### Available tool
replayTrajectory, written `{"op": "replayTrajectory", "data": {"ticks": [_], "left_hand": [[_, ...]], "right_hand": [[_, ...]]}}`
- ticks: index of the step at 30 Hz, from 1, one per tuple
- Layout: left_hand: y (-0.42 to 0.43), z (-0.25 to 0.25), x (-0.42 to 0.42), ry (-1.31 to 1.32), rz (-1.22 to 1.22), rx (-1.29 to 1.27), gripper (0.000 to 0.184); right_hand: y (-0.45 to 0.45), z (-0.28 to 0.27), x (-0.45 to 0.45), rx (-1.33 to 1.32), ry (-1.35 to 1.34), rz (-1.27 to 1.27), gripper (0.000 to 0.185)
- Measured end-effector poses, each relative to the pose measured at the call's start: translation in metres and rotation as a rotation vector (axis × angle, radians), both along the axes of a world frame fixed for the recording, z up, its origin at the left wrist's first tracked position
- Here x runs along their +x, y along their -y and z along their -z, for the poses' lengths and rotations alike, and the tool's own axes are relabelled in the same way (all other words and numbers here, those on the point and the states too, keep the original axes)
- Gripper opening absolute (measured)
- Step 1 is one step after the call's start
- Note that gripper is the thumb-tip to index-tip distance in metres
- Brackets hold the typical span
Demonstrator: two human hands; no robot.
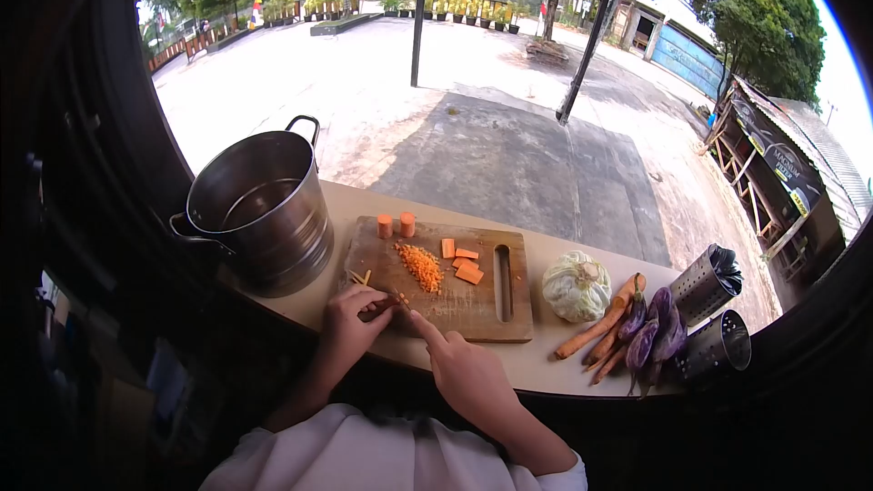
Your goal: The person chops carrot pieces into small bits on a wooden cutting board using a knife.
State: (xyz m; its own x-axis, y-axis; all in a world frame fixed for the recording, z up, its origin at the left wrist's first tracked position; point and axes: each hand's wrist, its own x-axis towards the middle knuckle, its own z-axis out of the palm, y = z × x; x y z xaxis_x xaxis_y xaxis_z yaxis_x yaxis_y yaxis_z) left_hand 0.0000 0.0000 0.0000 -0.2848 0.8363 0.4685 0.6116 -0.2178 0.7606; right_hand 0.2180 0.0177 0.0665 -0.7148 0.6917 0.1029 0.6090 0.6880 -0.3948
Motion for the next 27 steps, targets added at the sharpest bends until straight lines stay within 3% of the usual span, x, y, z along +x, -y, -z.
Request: {"op": "replayTrajectory", "data": {"ticks": [27], "left_hand": [[0.002,-0.002,-0.005,-0.015,-0.001,-0.021,0.017]], "right_hand": [[0.006,-0.014,0.001,-0.104,0.041,0.016,0.056]]}}
